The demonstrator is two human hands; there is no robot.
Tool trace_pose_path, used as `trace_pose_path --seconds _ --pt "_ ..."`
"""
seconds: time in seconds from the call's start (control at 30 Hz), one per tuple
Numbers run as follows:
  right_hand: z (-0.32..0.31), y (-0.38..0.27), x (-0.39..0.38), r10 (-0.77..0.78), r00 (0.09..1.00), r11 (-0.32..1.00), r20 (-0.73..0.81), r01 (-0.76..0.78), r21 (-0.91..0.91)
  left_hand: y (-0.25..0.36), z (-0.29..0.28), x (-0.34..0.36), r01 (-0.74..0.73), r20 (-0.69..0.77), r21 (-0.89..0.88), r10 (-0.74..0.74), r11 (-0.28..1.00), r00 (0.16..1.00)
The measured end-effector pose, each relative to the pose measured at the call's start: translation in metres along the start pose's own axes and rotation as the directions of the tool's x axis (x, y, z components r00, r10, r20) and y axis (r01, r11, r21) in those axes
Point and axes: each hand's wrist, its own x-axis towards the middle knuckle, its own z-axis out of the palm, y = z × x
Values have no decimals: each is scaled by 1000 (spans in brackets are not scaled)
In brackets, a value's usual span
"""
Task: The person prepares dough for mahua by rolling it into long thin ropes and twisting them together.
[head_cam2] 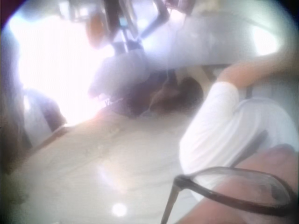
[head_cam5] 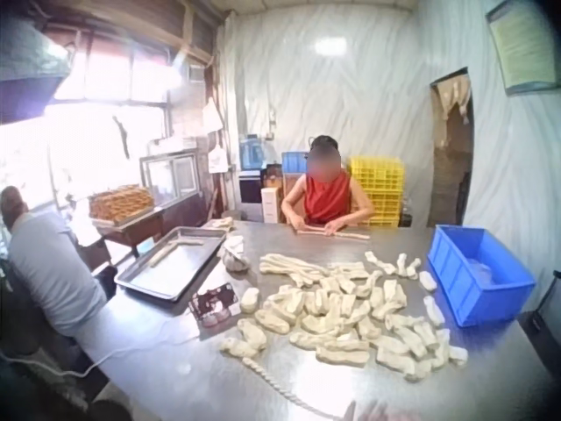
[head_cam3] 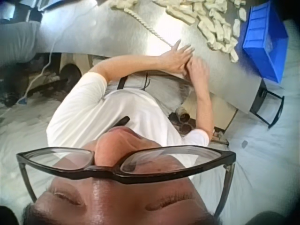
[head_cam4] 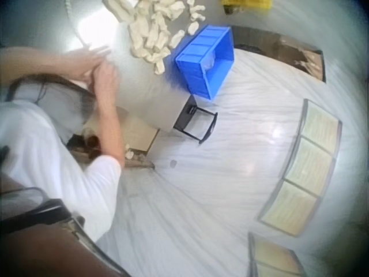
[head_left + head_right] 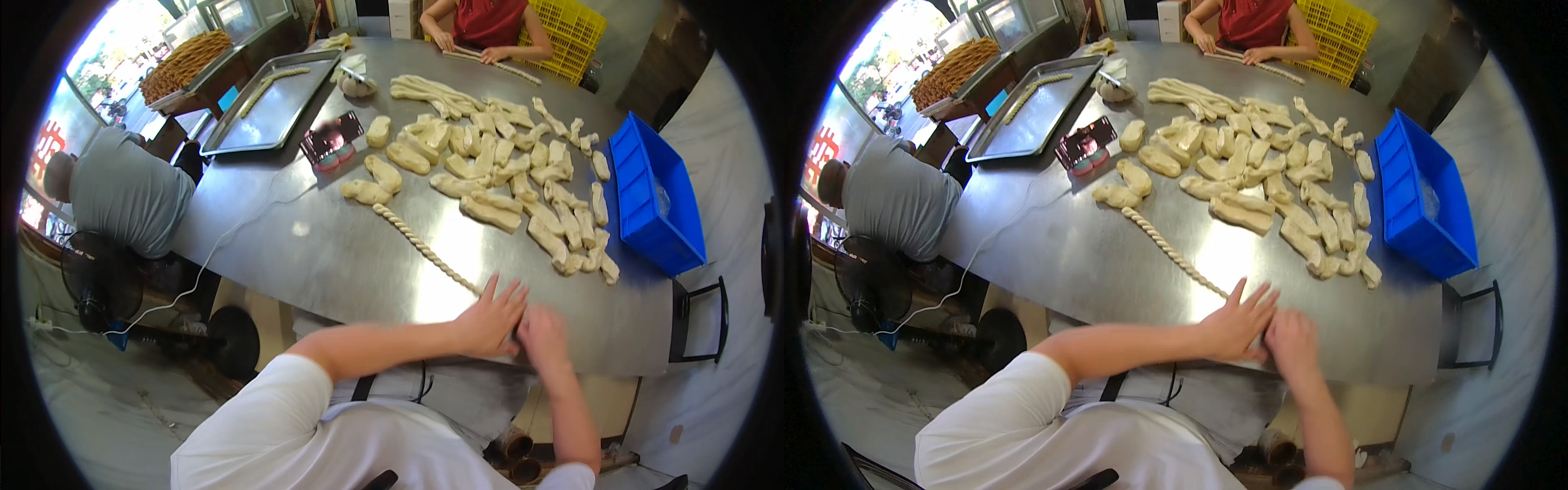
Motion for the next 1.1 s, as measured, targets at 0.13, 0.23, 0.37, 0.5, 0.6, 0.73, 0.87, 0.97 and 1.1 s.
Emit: trace_pose_path --seconds 0.13,0.23,0.37,0.5,0.6,0.73,0.87,0.97,1.1 --pt "19 38 55 -20 996 988 -90 34 151 -52 -2 71 6 -157 -56 -14 998 988" --pt "20 24 -12 -194 980 966 -50 200 161 -34 30 25 -128 -114 -347 93 929 989" --pt "2 10 -5 102 980 989 170 -82 -125 -5 3 23 -14 17 5 13 1000 1000" --pt "16 42 50 15 997 988 -77 -3 154 -59 16 79 -70 -259 -42 57 997 964" --pt "12 17 -26 -191 963 972 -192 213 104 -23 32 17 -186 -139 -286 151 940 979" --pt "5 24 5 68 998 998 0 -68 -6 -2 9 32 -7 -81 -41 4 999 997" --pt "17 46 34 -21 997 989 -74 31 141 -44 13 70 -84 -115 -127 70 988 991" --pt "15 23 -40 -203 970 978 -135 206 11 -8 19 7 -180 -52 -152 174 972 983" --pt "18 41 20 101 995 992 -11 -102 -72 -14 -1 62 24 -105 -1 -24 1000 994"
